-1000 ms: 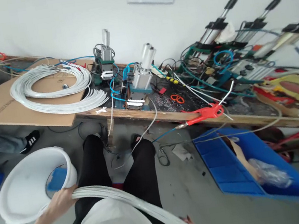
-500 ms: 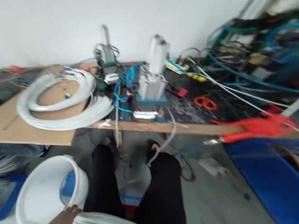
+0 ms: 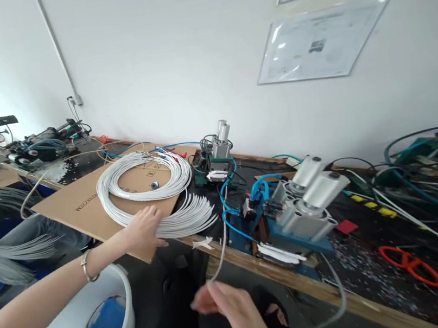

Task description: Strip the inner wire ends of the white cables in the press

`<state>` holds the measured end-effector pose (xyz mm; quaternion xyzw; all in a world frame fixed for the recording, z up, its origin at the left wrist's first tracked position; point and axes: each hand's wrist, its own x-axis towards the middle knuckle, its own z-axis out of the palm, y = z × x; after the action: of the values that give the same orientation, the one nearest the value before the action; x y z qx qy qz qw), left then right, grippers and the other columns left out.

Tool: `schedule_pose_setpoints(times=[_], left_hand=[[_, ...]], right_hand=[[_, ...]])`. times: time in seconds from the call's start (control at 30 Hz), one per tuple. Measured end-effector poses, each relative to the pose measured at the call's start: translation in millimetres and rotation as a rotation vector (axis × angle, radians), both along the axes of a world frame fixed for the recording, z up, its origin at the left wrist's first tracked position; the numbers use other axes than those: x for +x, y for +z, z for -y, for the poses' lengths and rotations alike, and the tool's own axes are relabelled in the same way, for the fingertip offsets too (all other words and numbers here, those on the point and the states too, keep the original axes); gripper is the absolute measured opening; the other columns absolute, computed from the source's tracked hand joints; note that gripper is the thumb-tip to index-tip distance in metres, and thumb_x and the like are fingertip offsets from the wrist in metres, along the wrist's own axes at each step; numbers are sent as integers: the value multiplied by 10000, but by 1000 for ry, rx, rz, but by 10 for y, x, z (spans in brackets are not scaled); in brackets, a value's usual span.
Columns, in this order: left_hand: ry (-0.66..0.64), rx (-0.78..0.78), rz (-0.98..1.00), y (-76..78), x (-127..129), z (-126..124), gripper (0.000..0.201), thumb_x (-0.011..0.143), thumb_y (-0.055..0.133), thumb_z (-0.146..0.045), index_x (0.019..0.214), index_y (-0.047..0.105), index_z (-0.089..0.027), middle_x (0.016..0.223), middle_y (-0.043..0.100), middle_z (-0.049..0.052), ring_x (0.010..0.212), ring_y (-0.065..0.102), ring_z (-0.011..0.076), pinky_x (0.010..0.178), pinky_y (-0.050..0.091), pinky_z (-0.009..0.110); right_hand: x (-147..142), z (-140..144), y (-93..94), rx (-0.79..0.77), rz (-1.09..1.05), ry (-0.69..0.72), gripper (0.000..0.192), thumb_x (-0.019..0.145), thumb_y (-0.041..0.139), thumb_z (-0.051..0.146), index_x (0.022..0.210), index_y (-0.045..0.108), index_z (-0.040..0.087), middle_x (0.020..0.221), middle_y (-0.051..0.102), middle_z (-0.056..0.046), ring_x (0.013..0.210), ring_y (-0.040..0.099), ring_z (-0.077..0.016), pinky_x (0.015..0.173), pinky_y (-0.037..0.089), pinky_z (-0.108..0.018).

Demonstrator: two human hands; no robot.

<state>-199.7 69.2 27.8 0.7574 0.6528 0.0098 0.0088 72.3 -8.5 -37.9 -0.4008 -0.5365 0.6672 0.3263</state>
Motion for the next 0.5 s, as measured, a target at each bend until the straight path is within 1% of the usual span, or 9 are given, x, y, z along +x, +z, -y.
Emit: schedule_pose_setpoints(times=[0.03,0.07,0.13,0.23,0.3,0.4,0.43,0.47,0.5], left_hand=[[3,-4,-13,-62,-2,-55,405,957,698,-412,1273,644,-165,1316,652,123,1177,640,304,1009,528,541],[7,-11,-21,-109,-7,-93,374,978,676,-389,1280,644,-170,1314,656,116,1160,653,290,989,547,527],[19,-31,-22,-142,-35,-126,345,987,673,-370,1266,653,-169,1276,677,109,1105,680,271,943,579,492],[48,-38,5,-49,-109,-86,296,983,683,-373,1189,682,-162,1175,711,89,1015,706,242,883,601,447],[76,3,34,50,-144,-16,274,977,688,-384,1131,694,-158,1133,719,80,993,705,235,874,598,440],[114,108,86,144,-118,122,225,953,705,-372,1007,699,-154,1100,712,83,978,701,237,861,589,424],[119,142,105,151,-95,170,194,945,702,-350,964,697,-157,1084,705,89,967,705,245,845,588,410],[117,173,122,147,-75,214,161,942,689,-324,937,695,-163,1072,696,97,961,708,252,833,585,393],[103,199,137,137,-70,253,132,940,676,-302,939,696,-171,1076,688,103,970,710,257,833,580,376]], right_hand=[[-235,-165,51,-42,-92,-39,666,714,728,818,772,832,163,808,795,-155,835,770,-312,804,610,-383],[-447,-316,74,-50,-123,-72,701,711,726,825,862,833,149,832,797,-148,862,775,-301,818,612,-380],[-766,-554,58,-72,-150,-99,753,703,726,830,932,817,118,841,795,-147,819,780,-289,796,620,-390],[-984,-746,17,-101,-185,-138,755,696,726,829,924,791,112,823,795,-144,745,776,-288,761,628,-413],[-1052,-810,79,-104,-252,-173,719,681,761,798,927,783,122,864,801,-142,822,782,-300,812,627,-414],[-1209,-915,340,-63,-418,-247,610,665,841,680,992,757,172,1066,795,-113,1080,741,-291,954,592,-373],[-1283,-962,455,-47,-476,-273,565,662,861,631,992,739,189,1088,787,-97,1109,728,-282,969,584,-365],[-1364,-1013,573,-35,-528,-293,516,657,874,586,960,717,199,1046,784,-83,1073,733,-269,954,588,-361],[-1445,-1063,691,-26,-571,-307,463,651,879,553,889,683,207,935,772,-61,969,745,-247,906,600,-353]])
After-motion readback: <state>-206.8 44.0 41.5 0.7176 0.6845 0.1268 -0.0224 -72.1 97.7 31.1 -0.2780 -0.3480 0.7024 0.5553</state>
